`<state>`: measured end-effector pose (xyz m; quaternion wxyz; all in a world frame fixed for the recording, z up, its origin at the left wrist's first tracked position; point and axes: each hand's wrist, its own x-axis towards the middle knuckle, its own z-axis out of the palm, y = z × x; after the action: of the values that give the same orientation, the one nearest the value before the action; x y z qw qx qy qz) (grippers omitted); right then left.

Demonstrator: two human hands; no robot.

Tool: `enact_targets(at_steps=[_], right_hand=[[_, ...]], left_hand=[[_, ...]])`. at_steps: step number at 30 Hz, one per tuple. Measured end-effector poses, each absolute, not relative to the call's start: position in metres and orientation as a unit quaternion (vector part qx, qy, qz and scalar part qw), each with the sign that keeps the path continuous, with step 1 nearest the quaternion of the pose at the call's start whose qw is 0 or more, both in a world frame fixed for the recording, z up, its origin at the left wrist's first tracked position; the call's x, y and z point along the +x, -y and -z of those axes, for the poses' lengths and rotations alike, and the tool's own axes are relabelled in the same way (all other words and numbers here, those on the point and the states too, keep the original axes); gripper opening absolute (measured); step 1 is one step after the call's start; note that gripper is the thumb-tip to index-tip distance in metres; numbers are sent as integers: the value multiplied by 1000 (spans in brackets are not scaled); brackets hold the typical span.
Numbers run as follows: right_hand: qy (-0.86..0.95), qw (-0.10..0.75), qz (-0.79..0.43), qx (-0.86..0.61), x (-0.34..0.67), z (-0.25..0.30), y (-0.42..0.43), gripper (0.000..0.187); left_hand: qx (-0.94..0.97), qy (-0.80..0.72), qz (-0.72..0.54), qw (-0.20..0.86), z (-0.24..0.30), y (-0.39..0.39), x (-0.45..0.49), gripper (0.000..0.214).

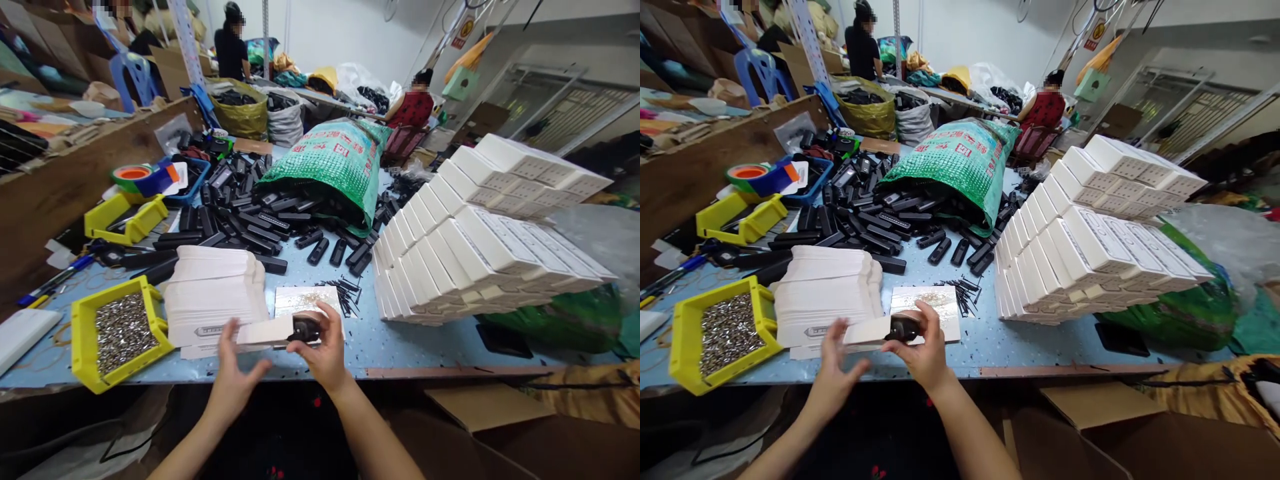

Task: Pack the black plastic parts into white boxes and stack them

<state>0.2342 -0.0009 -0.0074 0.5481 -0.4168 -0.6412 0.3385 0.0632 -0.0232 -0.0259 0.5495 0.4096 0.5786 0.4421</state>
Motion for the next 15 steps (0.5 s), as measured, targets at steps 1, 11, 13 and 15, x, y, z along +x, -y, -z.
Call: enact_targets(at_steps=[1, 11, 13, 15], right_hand=[[673, 491, -366, -416, 246, 10, -7, 69], [563, 292, -193, -748, 372, 35, -120, 14], [565, 306, -184, -744, 360, 33, -111, 16], [567, 348, -202, -719, 332, 28, -91, 23]], left_hand=[[501, -590, -421, 474, 30, 23, 59, 76], [718, -558, -234, 345, 38, 1, 46, 72], [718, -557, -228, 350, 42, 1, 44, 77], [717, -562, -222, 348, 45, 1, 45, 81]])
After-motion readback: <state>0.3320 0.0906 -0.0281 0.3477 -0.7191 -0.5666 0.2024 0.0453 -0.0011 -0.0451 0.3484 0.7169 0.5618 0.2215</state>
